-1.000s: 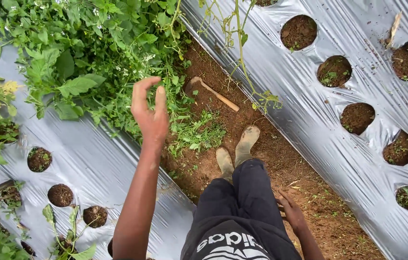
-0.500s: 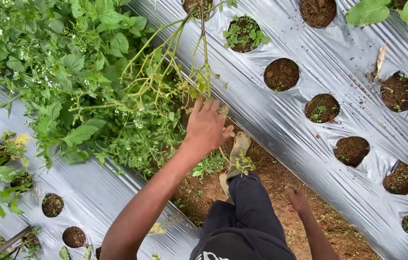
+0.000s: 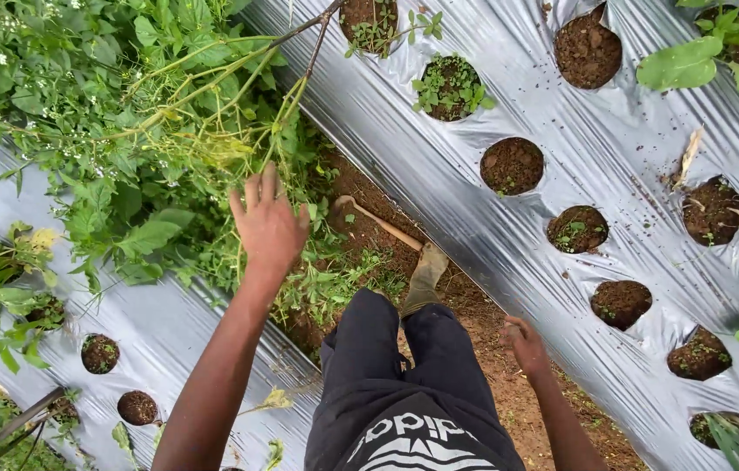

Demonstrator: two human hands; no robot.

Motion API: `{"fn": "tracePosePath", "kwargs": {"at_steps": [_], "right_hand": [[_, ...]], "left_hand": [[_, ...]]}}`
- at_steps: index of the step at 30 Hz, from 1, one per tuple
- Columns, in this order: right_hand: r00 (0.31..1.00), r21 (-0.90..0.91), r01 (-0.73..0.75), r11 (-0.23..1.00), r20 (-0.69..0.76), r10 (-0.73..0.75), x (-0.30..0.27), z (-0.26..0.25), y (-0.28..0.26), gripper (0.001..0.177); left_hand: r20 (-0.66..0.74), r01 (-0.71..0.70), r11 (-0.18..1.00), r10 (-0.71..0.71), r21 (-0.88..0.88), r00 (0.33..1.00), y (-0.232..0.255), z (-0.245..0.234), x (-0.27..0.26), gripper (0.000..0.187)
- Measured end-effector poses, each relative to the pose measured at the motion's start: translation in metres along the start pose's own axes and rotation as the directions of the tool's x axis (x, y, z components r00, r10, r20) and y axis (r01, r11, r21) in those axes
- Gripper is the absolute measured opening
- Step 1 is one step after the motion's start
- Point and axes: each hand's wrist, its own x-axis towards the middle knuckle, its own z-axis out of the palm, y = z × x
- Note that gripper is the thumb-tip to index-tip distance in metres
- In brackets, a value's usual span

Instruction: The person weeds a garden bed covered with plastic mulch, pulling out unwanted plants by hand and using a hoe to clear weeds from the soil between the rows. They remove various small green plants and dry leaves from the planting holes and the ground.

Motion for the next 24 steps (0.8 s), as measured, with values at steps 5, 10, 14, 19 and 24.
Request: {"fn": "tracePosePath", "kwargs": {"at_steps": [5,10,14,19,24], "right_hand": [[0.991,-0.195,-0.107,0.975,0.054,0.119,0.005,-0.005,0.079,0.039],[0.988,-0.031,-0.130,0.991,-0.083,0.127,-0.018,-0.005,0.055,0.039],[0.978,0.212,-0.163,0.964,-0.092,0.185,-0.066,0.035,-0.052,0.053],[0.962,0.313,-0.093,0.945,-0.215,0.165,-0.077,0.133,-0.135,0.039],[1.000,0.164,-0.017,0.986,-0.019,0.020,-0.051,0.223,-0.141,0.045]], "left_hand": [[0.000,0.033,0.998,-0.033,0.062,0.999,-0.032,0.035,0.035,0.056],[-0.389,0.229,0.940,-0.119,0.252,0.914,-0.073,0.038,0.088,0.093],[-0.584,0.183,0.967,-0.048,0.175,0.810,-0.122,-0.038,0.138,0.095],[-0.700,-0.031,0.966,0.209,0.258,0.683,-0.158,-0.154,0.189,0.050],[-0.787,-0.194,0.957,0.287,0.214,0.546,-0.123,-0.229,0.242,0.075]]}}
